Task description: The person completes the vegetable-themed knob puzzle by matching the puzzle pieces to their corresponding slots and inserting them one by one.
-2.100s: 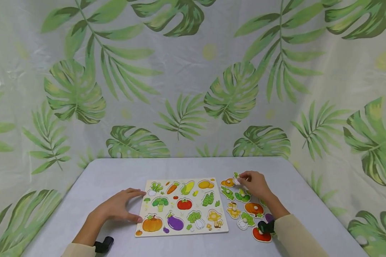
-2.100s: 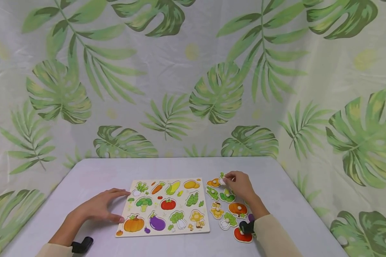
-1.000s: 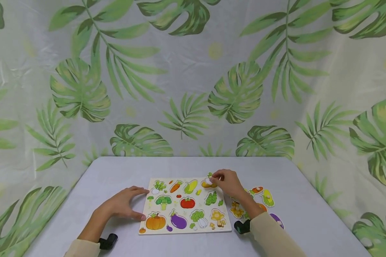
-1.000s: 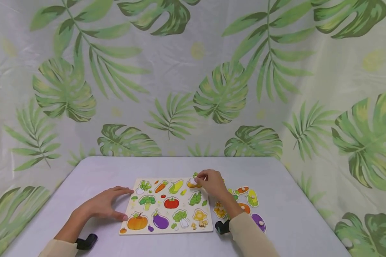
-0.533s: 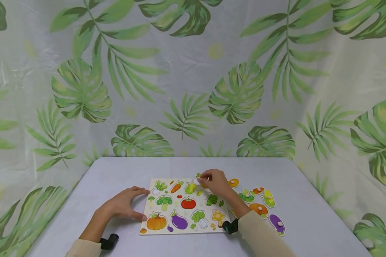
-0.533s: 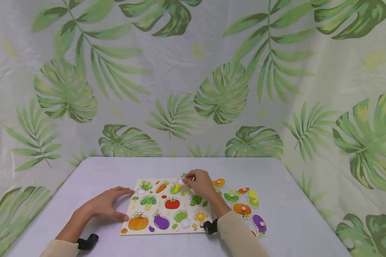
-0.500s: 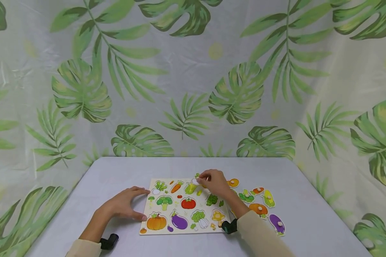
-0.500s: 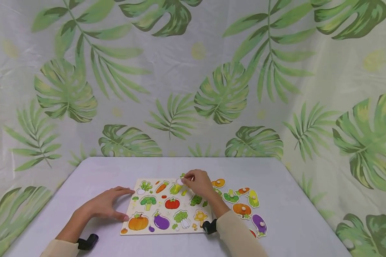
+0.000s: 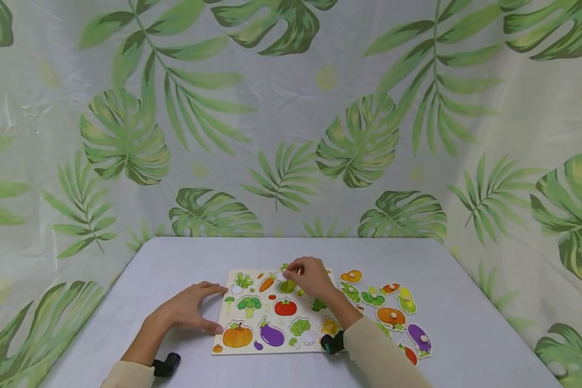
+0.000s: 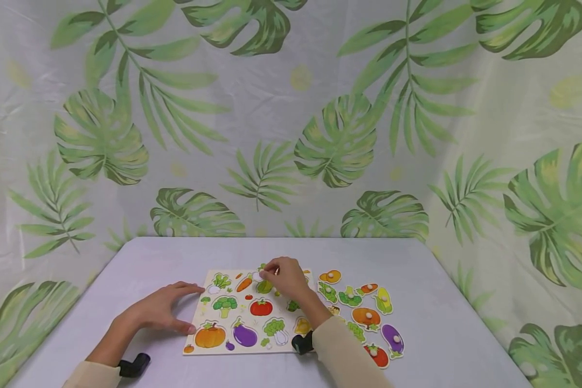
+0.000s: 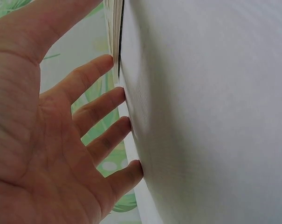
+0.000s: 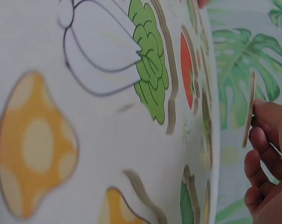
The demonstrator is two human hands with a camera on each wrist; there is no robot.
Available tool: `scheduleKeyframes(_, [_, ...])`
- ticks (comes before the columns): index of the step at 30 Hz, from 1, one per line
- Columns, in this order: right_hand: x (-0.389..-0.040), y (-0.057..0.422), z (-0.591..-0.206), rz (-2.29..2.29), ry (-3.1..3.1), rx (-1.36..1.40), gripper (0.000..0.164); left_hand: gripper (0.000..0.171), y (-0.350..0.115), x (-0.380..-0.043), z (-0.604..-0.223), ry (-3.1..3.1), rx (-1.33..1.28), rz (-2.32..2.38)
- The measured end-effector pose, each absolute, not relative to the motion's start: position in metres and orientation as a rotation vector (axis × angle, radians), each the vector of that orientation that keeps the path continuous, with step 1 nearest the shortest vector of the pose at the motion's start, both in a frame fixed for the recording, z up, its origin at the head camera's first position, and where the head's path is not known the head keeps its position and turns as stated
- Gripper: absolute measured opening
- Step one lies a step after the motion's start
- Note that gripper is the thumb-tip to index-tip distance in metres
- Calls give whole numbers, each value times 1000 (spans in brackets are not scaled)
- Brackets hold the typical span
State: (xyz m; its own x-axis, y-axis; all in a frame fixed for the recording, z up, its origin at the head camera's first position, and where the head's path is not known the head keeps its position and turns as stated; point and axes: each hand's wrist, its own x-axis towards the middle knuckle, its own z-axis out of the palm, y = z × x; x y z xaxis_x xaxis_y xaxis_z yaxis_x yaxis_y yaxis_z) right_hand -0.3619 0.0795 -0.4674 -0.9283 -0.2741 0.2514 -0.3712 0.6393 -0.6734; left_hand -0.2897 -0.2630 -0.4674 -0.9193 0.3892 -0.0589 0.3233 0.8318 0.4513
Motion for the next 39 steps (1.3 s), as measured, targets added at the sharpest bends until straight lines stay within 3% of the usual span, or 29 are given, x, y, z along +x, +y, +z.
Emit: scheduleKeyframes(39, [-360,4,-480,1300,-2790,674,11,93,-264,-292,-469,2857,530,686])
